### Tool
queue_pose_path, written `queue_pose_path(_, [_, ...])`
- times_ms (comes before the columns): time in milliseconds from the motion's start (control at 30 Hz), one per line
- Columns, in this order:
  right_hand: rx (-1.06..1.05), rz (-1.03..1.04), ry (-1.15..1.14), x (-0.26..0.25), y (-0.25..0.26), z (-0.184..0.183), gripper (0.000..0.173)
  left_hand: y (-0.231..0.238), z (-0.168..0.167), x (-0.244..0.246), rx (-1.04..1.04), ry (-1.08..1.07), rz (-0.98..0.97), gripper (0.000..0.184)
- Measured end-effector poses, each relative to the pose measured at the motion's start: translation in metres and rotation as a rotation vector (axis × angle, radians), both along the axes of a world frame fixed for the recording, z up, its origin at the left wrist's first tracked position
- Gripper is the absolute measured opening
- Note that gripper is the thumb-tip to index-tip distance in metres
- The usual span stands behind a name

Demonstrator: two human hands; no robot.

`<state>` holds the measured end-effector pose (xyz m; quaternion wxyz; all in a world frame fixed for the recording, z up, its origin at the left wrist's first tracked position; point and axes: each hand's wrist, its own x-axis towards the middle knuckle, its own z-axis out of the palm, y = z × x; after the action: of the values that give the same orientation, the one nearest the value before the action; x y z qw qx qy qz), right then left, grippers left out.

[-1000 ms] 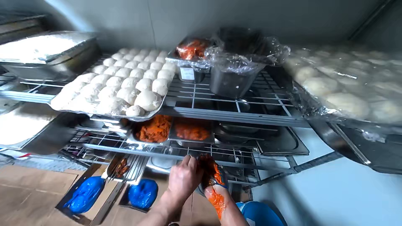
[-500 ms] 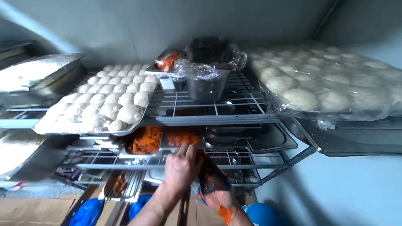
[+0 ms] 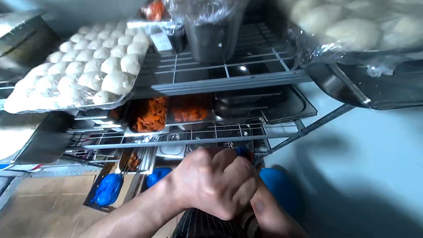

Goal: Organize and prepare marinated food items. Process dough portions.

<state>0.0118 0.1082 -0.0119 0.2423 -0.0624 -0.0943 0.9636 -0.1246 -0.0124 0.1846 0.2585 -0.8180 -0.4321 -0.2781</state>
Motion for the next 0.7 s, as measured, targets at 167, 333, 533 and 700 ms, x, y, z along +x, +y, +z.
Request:
queue_pose_path(167, [0.203, 0.018, 0.208, 0.019, 0.009, -0.04, 0.044, -0.003, -0.02, -0.009, -0.012, 0.003, 0.015, 0.012])
queue_pose_path(333, [0.15, -0.064, -0.089, 0.033, 0.018, -0.069, 0.042, -0.009, -0.053, -0.021, -0.045, -0.015, 0.019, 0.012])
queue_pose_path(533, [-0.017, -0.216, 0.01, 0.018, 0.0, -0.067, 0.026, -0.027, -0.111, -0.01, -0.186, -0.188, 0.03, 0.011])
queue_pose_path(700, [0.068, -0.011, 0.046, 0.004, -0.038, -0.049, 0.026, -0.026, -0.157, 0.003, -0.369, -0.4, 0.361, 0.013])
